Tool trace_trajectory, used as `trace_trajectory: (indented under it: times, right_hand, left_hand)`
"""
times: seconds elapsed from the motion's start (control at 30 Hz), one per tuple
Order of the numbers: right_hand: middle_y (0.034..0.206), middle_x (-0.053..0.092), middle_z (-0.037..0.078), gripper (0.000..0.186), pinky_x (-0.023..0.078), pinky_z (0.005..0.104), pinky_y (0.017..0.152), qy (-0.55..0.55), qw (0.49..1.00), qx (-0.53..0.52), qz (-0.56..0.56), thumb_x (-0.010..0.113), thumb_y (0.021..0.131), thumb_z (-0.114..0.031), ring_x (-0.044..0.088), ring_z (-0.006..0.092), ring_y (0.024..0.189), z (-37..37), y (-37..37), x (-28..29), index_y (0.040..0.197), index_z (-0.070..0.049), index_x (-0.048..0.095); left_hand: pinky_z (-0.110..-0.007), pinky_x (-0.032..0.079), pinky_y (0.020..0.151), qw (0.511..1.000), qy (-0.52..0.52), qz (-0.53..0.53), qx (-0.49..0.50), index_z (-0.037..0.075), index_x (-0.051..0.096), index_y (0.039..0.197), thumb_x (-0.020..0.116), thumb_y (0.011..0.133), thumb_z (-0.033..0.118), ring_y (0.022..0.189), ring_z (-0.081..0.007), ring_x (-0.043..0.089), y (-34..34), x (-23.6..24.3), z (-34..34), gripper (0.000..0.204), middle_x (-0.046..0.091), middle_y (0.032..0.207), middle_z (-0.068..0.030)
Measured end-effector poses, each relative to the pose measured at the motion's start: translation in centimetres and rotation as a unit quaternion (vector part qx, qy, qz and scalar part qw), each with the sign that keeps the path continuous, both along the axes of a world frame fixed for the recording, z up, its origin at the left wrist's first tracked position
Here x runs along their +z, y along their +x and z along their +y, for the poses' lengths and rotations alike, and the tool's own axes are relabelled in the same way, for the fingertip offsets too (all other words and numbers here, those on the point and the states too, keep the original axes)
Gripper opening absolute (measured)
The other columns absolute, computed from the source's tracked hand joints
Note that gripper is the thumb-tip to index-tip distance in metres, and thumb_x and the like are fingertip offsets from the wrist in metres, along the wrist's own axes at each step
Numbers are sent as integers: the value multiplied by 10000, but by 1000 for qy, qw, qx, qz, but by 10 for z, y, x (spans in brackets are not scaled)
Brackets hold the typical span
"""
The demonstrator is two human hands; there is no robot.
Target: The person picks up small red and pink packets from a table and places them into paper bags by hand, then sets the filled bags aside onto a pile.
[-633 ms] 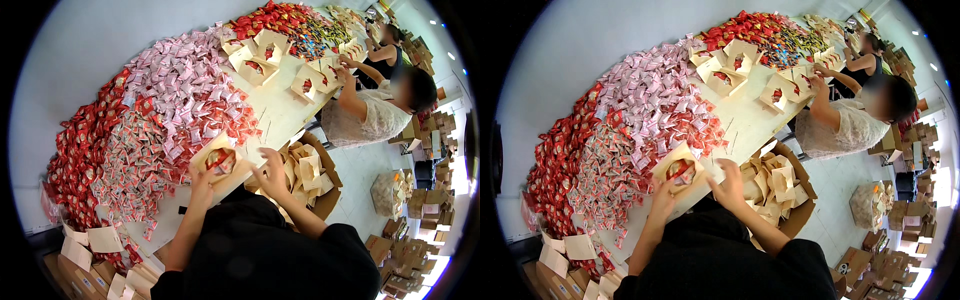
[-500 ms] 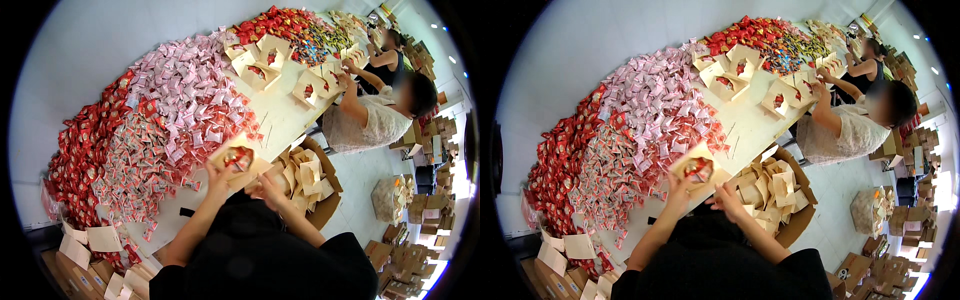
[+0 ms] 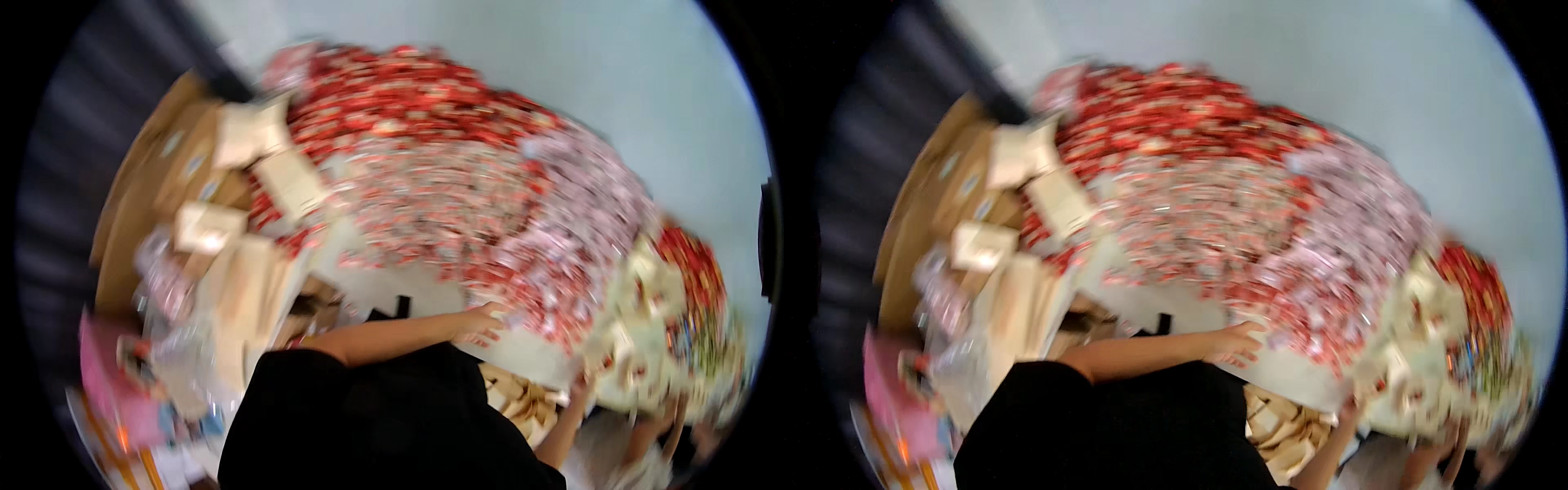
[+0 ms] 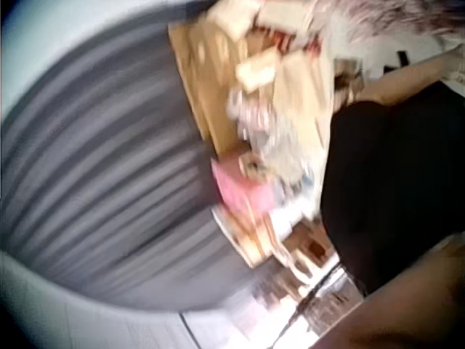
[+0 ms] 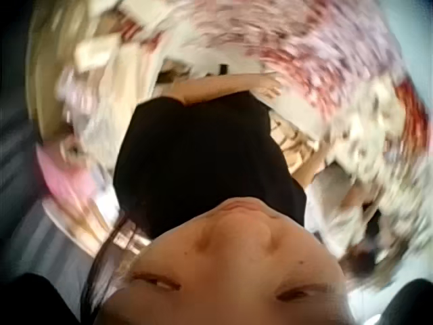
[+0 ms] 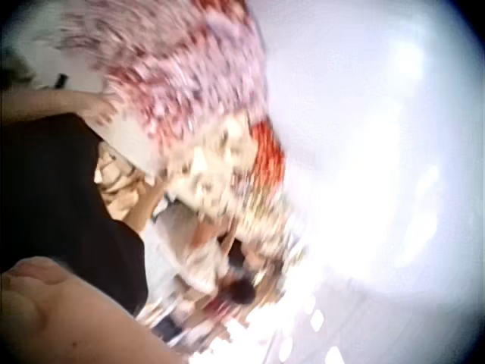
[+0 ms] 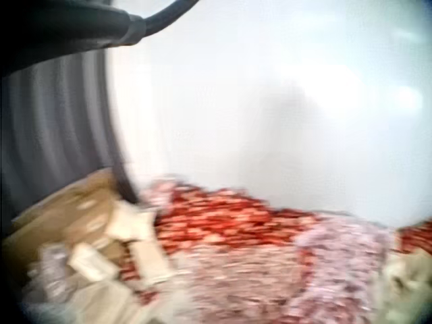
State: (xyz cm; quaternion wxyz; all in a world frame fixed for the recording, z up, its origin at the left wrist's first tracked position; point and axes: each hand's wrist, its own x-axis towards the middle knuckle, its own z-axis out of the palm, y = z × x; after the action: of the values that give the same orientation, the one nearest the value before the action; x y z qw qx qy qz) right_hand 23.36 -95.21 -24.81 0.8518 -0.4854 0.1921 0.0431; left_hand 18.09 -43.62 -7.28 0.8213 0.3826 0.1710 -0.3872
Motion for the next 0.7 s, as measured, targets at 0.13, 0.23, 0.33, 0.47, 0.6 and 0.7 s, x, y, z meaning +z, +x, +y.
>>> trace_trajectory:
  times: [0.13, 0.23, 0.33, 0.47, 0.6, 0.7]
  right_hand:
    - [870, 594, 111, 194, 499, 304, 673, 34, 983, -148, 105, 531, 810, -141, 561, 211, 746, 13, 64, 51, 929, 10, 560]
    - [837, 588, 102, 202, 494, 305, 655, -48, 968, -228, 97, 532, 794, -160, 560, 214, 732, 46, 99, 92, 917, -3, 565]
    - [803, 582, 92, 210, 490, 307, 637, -64, 963, -242, 97, 534, 779, -179, 559, 216, 717, 80, 117, 97, 905, -16, 570]
    - [759, 573, 80, 220, 484, 309, 613, -20, 977, -192, 91, 536, 757, -205, 558, 220, 698, 141, 119, 62, 888, -33, 577]
    - [659, 539, 44, 59, 441, 285, 508, -18, 974, -168, 153, 507, 736, -131, 507, 177, 560, 307, 67, 98, 750, -75, 516]
    - [695, 536, 45, 74, 440, 259, 546, -27, 976, -152, 157, 488, 747, -127, 514, 167, 632, 322, 31, 101, 751, -54, 499]
  left_hand:
    - [-349, 464, 718, 970, 19, 2, 243, 189, 354, 1236, 623, 797, 268, 915, -183, 525, -51, -11, 128, 522, 488, 1079, -34]
    - [-348, 474, 755, 902, 171, 21, 396, 169, 393, 1204, 602, 796, 249, 911, -178, 534, -105, 34, 210, 465, 508, 1065, -31]
    - [-325, 480, 685, 790, 332, 62, 512, 110, 397, 1178, 566, 785, 168, 852, -160, 528, -146, 26, 285, 431, 528, 980, -60]
    - [-313, 406, 484, 621, 489, 152, 593, 68, 508, 1017, 587, 704, 119, 699, -141, 520, -149, -24, 395, 327, 527, 800, -42]
    - [-348, 435, 544, 578, 481, 241, 613, -14, 585, 837, 555, 660, 80, 650, -205, 552, -154, -94, 469, 202, 587, 816, -117]
    - [-363, 435, 576, 539, 538, 235, 604, -10, 578, 803, 529, 688, 97, 709, -246, 563, -122, -120, 482, 165, 588, 775, -137]
